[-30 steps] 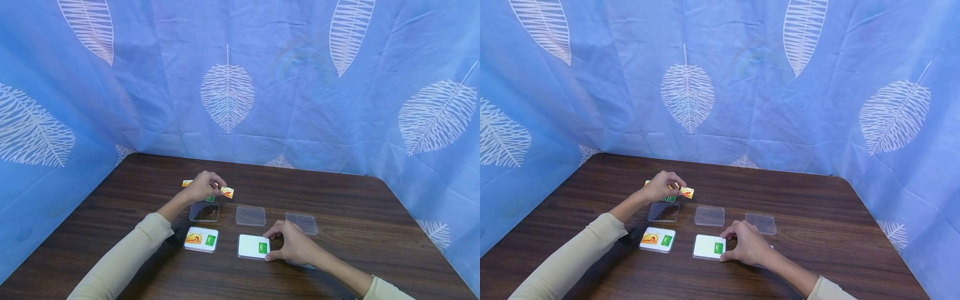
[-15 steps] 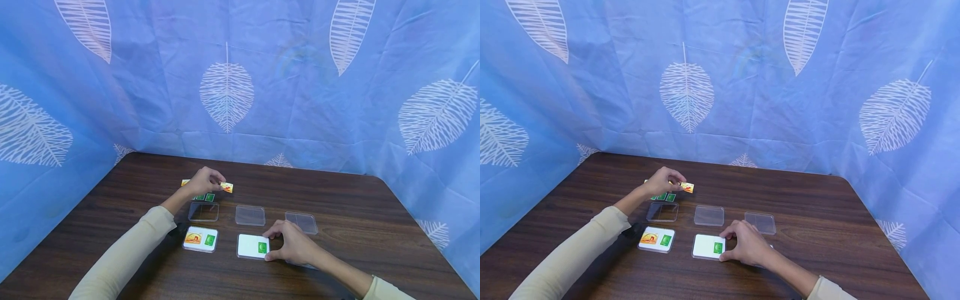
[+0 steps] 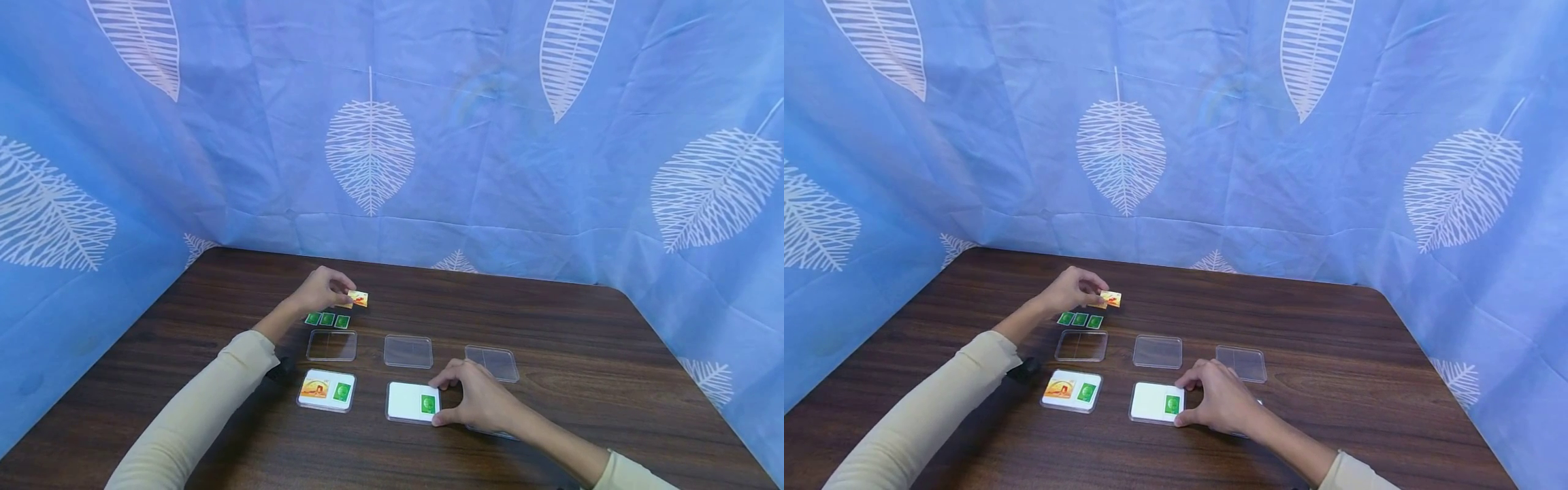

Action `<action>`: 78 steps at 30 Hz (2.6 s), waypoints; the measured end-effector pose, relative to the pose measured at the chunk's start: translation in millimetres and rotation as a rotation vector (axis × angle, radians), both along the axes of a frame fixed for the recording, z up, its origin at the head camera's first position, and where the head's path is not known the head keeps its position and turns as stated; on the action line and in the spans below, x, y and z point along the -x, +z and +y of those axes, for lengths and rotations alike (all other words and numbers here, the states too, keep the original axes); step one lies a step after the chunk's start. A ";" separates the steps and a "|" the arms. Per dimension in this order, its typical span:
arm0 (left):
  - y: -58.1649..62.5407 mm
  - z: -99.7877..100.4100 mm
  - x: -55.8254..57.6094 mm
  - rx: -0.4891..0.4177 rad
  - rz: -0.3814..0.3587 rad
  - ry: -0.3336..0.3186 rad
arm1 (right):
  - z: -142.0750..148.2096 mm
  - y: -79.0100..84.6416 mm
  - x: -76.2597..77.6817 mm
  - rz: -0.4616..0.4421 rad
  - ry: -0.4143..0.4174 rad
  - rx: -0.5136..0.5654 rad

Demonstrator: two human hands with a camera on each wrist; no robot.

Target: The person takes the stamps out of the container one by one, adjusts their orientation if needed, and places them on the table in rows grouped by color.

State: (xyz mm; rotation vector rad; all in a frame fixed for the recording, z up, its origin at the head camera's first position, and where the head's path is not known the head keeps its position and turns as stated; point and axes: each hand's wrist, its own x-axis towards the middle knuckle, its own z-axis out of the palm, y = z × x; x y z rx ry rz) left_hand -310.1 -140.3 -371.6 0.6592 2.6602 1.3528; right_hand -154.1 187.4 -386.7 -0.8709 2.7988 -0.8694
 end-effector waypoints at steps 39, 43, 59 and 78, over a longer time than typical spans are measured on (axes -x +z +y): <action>-11.0 -101.3 6.5 0.024 -0.059 0.224 | -0.4 -1.1 0.8 -0.001 0.002 0.005; -12.8 -108.3 6.2 0.026 -0.063 0.240 | 0.3 -1.5 1.0 0.004 0.002 0.004; -15.0 -119.4 2.9 0.073 -0.100 0.295 | 2.9 -2.7 1.8 0.005 0.005 0.008; -13.8 -125.0 7.5 0.103 -0.111 0.259 | 0.5 -0.8 -0.1 -0.005 -0.001 -0.002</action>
